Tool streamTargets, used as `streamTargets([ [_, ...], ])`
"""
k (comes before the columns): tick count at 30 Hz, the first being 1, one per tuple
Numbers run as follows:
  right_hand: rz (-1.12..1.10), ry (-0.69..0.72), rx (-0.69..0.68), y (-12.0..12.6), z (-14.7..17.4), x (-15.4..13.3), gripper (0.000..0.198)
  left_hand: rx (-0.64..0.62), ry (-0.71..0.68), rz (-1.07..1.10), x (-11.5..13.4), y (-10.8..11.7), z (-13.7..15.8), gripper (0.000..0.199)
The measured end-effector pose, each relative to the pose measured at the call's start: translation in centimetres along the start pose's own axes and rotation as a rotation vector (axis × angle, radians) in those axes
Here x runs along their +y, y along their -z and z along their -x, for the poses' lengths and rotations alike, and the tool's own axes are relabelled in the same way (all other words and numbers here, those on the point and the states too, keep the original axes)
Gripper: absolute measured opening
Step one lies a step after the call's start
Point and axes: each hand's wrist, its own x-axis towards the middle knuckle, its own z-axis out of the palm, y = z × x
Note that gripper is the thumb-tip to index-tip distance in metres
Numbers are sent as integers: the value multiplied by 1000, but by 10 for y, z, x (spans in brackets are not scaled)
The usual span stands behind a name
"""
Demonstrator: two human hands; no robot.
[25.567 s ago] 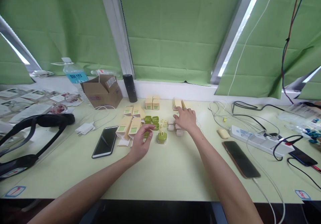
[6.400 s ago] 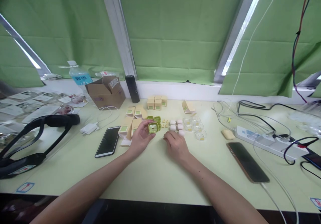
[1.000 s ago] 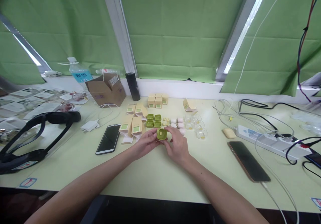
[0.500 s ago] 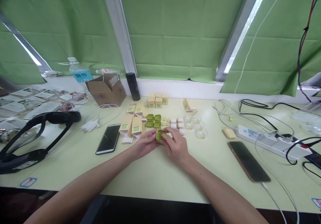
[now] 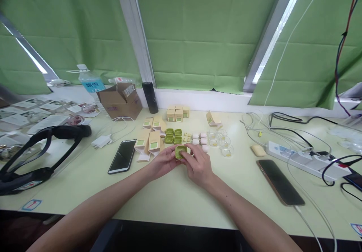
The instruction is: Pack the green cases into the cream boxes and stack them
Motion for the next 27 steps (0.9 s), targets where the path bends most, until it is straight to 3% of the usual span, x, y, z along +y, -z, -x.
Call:
streamTargets([
  [27, -90, -7, 38, 0, -1, -2, 21, -12, 4, -3, 1, -1, 1, 45],
])
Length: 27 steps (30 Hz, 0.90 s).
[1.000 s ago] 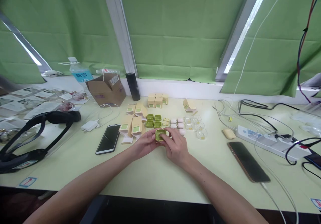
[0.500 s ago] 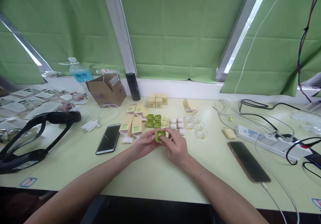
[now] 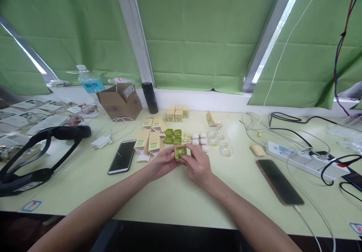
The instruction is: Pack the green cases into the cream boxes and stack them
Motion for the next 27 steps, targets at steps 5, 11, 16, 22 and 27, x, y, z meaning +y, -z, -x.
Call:
streamTargets([
  [5, -21, -12, 13, 0, 1, 0, 22, 7, -7, -7, 0, -2, 0, 43],
  [11, 0, -35, -21, -1, 6, 1, 31, -3, -14, -29, 1, -2, 0, 41],
  [16, 82, -18, -34, -2, 8, 2, 31, -13, -16, -29, 2, -3, 1, 42],
  [22, 54, 0, -16, -1, 5, 4, 25, 6, -17, -44, 2, -2, 1, 40],
  [27, 21, -24, -11, -2, 6, 3, 22, 12, -30, -35, 0, 1, 0, 43],
])
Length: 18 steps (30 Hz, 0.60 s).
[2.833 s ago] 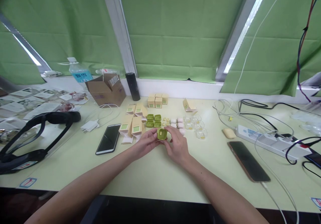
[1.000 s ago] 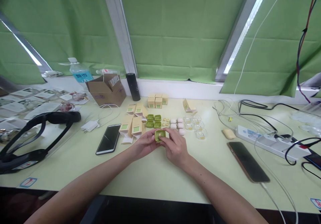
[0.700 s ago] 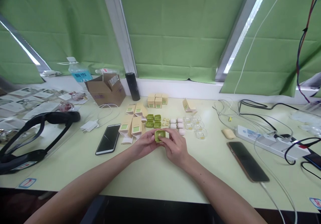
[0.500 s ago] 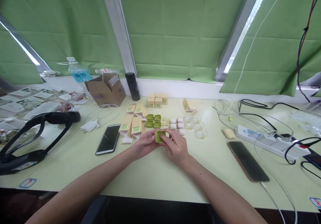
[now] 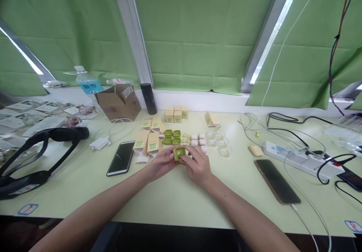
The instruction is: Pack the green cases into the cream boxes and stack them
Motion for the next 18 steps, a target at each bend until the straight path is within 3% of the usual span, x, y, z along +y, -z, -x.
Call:
streamTargets([
  [6, -12, -18, -40, 3, -3, 3, 30, 45, -48, -24, 1, 5, -1, 41],
  [11, 196, -190, 28, 22, -14, 26, 24, 132, -120, -25, 2, 13, -2, 28],
  [15, 579, -313, -276, 40, -25, 43, 16, 196, -160, -24, 3, 16, -3, 26],
  [18, 691, -336, -528, 46, -28, 44, 15, 211, -175, -25, 3, 17, -3, 27],
])
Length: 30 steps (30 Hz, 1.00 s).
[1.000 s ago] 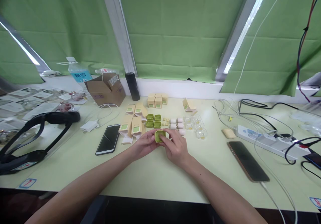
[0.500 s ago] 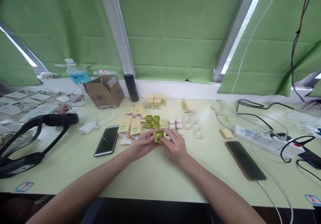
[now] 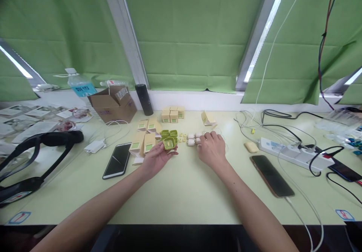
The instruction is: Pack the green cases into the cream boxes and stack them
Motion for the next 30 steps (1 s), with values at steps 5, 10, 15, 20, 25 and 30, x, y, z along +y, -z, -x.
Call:
streamTargets([
  [5, 76, 43, -172, -1, 3, -9, 17, 3, -3, -1, 1, -1, 0, 25],
  [10, 95, 63, -176, -10, 3, -14, 23, -7, -7, 1, 1, -3, 0, 24],
  [15, 104, 66, -146, -15, 3, -11, 21, -4, -9, -4, -1, -2, -2, 21],
  [20, -120, -17, 30, -10, 2, -8, 11, -1, -46, -44, 0, -5, -2, 36],
  [25, -823, -221, 251, -8, 4, -22, 22, 43, -103, -150, -2, -8, -1, 43],
  [30, -1355, -326, 224, -20, 10, -46, 34, 48, -154, -336, -5, -7, 1, 43],
])
